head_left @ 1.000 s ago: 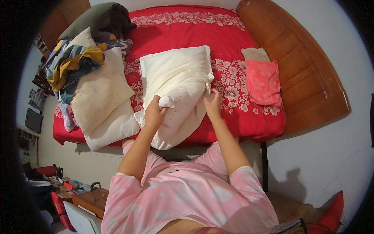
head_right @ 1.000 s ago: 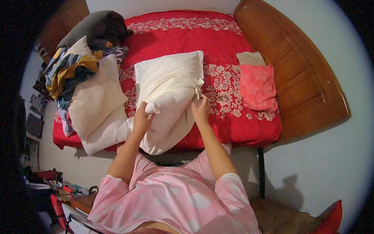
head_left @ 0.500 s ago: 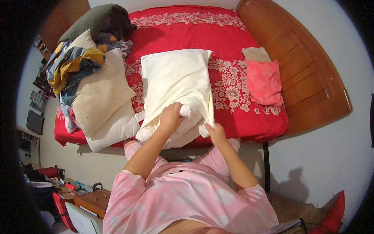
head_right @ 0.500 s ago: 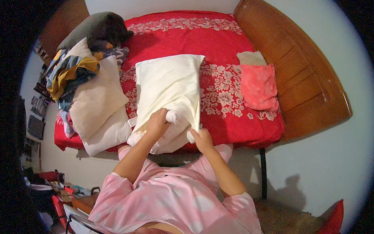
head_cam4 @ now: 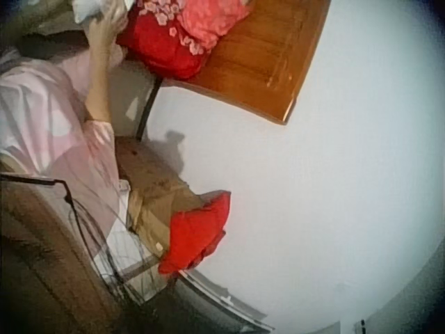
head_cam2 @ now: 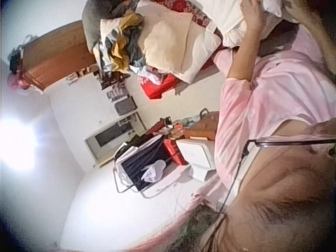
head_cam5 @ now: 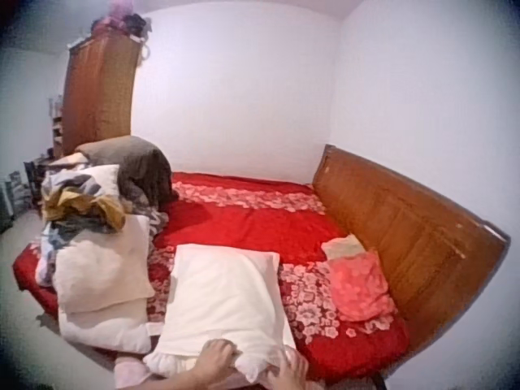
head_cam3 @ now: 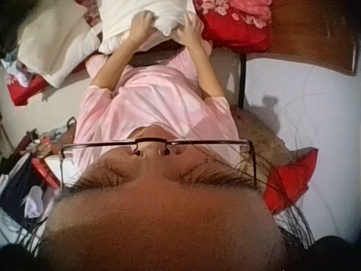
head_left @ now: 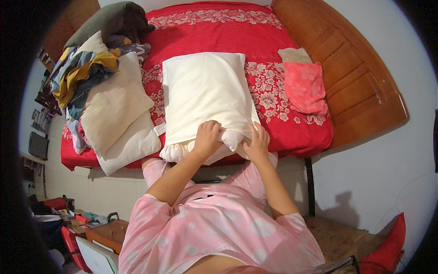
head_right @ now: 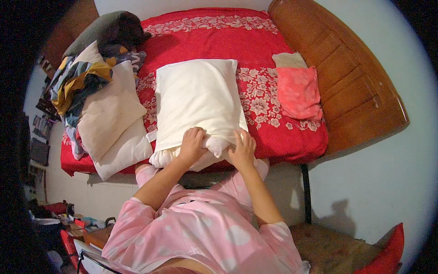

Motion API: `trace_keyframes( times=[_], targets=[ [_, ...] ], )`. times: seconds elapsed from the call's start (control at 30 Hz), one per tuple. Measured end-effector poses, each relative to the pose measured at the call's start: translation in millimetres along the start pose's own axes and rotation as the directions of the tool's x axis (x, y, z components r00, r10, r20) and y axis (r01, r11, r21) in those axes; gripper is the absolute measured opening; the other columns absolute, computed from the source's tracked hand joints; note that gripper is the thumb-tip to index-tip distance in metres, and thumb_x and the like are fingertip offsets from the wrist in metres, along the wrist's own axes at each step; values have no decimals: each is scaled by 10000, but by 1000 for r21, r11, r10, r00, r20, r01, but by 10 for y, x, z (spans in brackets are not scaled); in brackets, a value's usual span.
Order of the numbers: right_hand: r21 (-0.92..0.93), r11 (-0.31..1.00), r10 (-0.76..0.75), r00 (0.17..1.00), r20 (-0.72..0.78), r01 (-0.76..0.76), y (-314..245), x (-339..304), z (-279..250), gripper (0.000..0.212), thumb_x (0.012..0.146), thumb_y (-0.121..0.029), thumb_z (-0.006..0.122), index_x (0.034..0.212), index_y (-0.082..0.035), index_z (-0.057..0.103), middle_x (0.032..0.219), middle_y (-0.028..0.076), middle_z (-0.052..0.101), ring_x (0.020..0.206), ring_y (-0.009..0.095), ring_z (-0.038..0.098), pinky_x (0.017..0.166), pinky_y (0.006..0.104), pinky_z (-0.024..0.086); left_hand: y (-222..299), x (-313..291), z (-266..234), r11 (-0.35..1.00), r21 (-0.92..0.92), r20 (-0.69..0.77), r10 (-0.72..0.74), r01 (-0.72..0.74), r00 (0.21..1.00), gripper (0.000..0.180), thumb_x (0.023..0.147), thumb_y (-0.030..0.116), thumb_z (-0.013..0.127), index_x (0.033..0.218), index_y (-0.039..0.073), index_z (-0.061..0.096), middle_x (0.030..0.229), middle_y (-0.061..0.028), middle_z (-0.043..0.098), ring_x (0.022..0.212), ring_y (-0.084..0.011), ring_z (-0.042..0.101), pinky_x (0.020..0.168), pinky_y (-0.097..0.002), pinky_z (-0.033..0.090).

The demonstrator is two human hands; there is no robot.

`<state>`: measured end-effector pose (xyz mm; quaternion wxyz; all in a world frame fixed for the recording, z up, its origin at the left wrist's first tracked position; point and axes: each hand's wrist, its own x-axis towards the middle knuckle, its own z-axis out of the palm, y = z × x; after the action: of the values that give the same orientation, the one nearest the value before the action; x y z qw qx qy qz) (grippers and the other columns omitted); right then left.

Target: The person places a pillowcase onto a pillow and then puts shirts over another pillow on a bed.

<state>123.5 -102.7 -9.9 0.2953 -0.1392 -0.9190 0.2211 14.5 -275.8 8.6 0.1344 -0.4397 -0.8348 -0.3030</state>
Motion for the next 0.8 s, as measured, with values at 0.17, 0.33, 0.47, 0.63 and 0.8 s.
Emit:
trace_keyframes(
  times=[0.17,0.33,0.47,0.63,0.8],
  targets=[
    [134,985,82,984,160,-104,79,193,163,195,710,-6,558,900,-54,565,884,127,607,854,301,583,773,419,452,210,-134,-66,997,-67,79,54,-48,995,607,549,72,749,1102,59,497,1135,-120,495,1093,-310,466,928,-441,368],
    [398,891,149,968,203,-220,-262,250,-257,71,732,18,490,772,-27,527,774,148,579,761,340,571,669,413,454,274,-456,23,946,20,19,324,-324,946,548,704,107,621,1221,265,530,1275,-85,448,1176,-295,416,977,-462,338],
    [331,929,100,975,196,-162,-5,146,-197,61,746,2,493,799,-15,520,792,157,567,776,333,572,666,409,451,146,-608,114,924,113,106,354,-365,929,442,781,166,552,1172,372,563,1348,-44,408,1245,-277,369,1023,-494,283],
    [236,927,208,925,318,-290,314,-292,25,91,796,-85,539,843,-12,513,849,189,561,792,351,566,670,409,449,114,-591,60,951,139,212,243,-275,947,409,802,211,508,1188,340,553,1387,-28,369,1297,-266,319,1060,-505,228],
    [399,560,499,680,536,-726,277,-424,216,238,884,-247,559,900,-15,511,867,99,553,785,196,563,660,334,496,155,-610,52,956,128,198,237,-264,951,430,795,210,527,1200,354,547,1393,-40,360,1294,-281,320,1063,-508,222]
  ],
)
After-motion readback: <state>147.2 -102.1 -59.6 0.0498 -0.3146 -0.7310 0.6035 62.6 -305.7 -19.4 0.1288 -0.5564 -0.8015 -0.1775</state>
